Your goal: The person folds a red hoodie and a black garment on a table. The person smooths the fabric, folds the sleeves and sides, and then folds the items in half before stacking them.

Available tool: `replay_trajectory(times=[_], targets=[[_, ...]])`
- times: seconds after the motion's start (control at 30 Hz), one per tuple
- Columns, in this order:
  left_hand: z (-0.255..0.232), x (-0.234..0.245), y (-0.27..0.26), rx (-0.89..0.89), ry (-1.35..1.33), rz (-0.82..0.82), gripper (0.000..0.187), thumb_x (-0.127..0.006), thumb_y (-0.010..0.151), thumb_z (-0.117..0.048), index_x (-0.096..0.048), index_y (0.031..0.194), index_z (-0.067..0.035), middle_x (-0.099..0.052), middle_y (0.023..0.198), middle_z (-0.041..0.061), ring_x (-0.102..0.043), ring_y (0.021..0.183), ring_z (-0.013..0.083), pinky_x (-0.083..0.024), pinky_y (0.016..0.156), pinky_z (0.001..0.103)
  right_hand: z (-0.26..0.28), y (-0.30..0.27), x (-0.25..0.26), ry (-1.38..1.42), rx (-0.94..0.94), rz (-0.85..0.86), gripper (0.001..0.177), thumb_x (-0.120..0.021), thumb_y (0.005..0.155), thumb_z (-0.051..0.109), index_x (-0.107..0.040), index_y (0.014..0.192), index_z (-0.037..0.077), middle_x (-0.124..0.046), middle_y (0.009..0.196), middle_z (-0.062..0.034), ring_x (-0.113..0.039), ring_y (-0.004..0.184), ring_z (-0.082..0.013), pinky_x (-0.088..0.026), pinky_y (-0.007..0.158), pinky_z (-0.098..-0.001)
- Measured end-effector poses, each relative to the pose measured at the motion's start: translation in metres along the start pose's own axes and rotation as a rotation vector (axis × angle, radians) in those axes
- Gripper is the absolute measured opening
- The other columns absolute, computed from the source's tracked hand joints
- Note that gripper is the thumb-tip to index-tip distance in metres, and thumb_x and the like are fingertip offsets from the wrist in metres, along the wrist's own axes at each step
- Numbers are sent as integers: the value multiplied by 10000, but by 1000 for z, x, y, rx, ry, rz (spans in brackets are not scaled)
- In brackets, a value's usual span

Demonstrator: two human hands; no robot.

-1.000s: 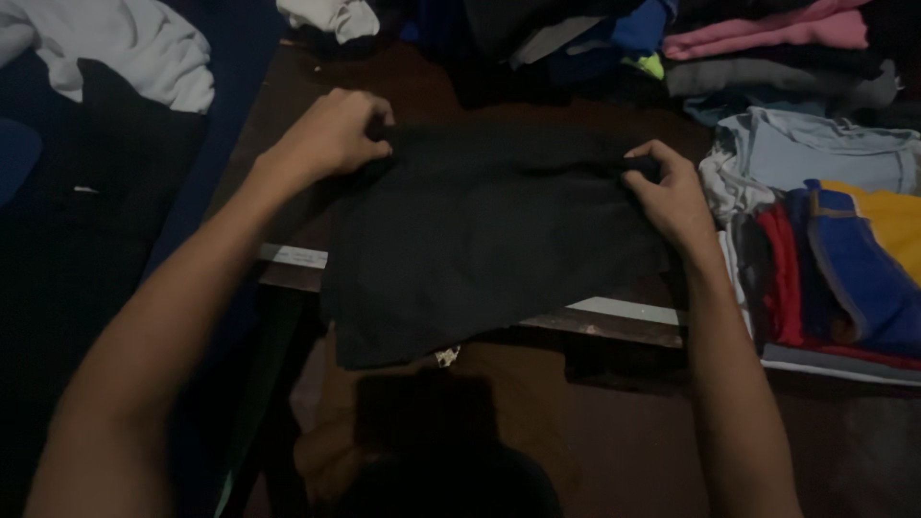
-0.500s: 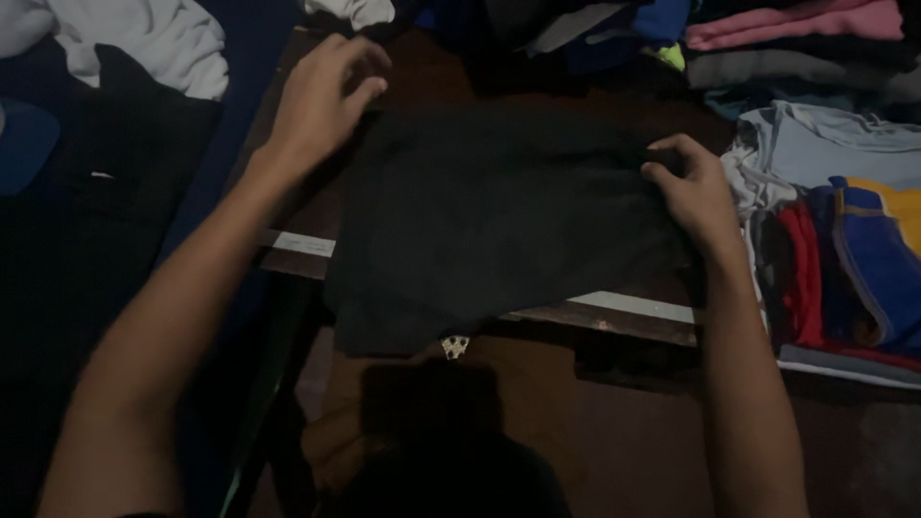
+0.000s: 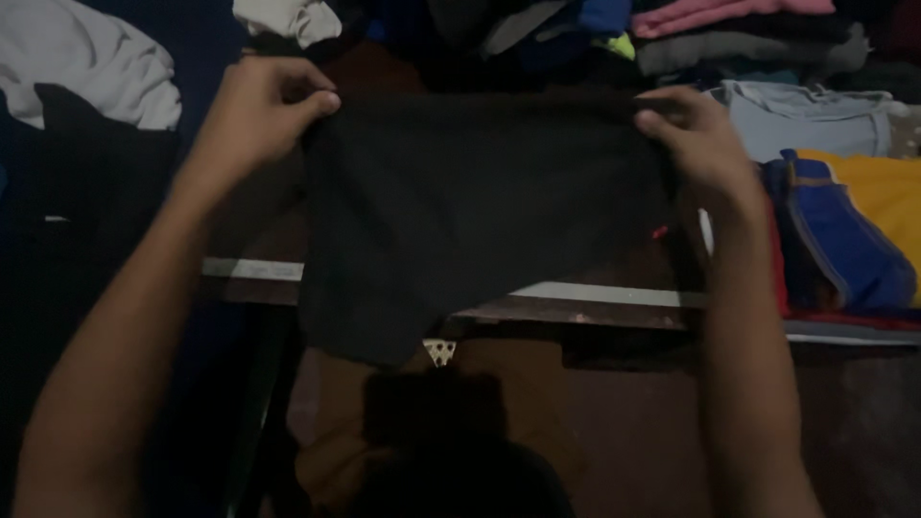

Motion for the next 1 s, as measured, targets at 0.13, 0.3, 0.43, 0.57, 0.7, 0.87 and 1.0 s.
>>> replay_trajectory(times=[0.13, 0.3, 0.43, 0.57, 0.7, 0.87, 1.0], targets=[[24, -31, 13, 155, 141, 86, 205, -708, 996, -253, -790, 1116, -108, -767, 1080, 146, -735, 973, 282, -558, 880, 457, -13, 28, -27, -130, 119, -24, 348, -722, 952, 209, -682, 1248, 31, -721, 1140, -92, -676, 1061, -195, -515, 912, -323], [32, -39, 10, 142, 139, 52, 197, -750, 956, -272, -801, 1040, -101, -755, 1064, 156, -729, 952, 307, -561, 867, 450, -50, 47, -23, -191, 184, -56, 331, -739, 939, 208, -704, 1198, 5, -734, 1057, -119, -687, 988, -199, -519, 874, -293], [27, -33, 7, 205, 138, 31, 212, -773, 911, -289, -802, 1013, -105, -714, 1036, 145, -697, 899, 311, -533, 822, 457, -55, 57, -19, -157, 247, -83, 327, -760, 928, 205, -714, 1181, 2, -722, 1000, -104, -671, 924, -186, -520, 834, -308], [14, -27, 2, 168, 59, -44, 226, -777, 894, -278, -802, 1011, -87, -705, 978, 126, -672, 864, 286, -516, 804, 427, -60, 61, -23, -110, 254, -84, 309, -760, 923, 198, -731, 1177, 25, -712, 987, -64, -664, 904, -160, -516, 835, -286], [4, -21, -6, 145, -11, -107, 217, -731, 947, -263, -786, 1002, -60, -690, 937, 109, -648, 778, 251, -504, 749, 395, -41, 49, -18, -186, 323, -144, 289, -762, 918, 156, -739, 1167, 9, -723, 1015, -106, -672, 930, -179, -521, 850, -283], [6, -19, -8, 216, -107, -113, 238, -676, 1011, -272, -766, 1013, -52, -697, 873, 111, -616, 707, 218, -472, 687, 355, -34, 30, -11, 74, 72, -102, 295, -688, 934, 165, -741, 1210, 77, -747, 1090, -95, -702, 945, -161, -541, 835, -273], [8, -20, -2, 171, -206, -129, 256, -674, 1028, -282, -740, 1020, -35, -710, 847, 97, -619, 722, 159, -478, 673, 329, -33, 29, -13, 31, 48, -65, 286, -695, 954, 177, -718, 1223, 80, -744, 1096, -74, -702, 968, -143, -544, 847, -261]])
Point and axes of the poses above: each hand's wrist, its own y-axis towards the middle knuckle, its own x-axis out of the back of the hand, z = x × y, the point moved 8 cm from there along y, towards the middle knuckle
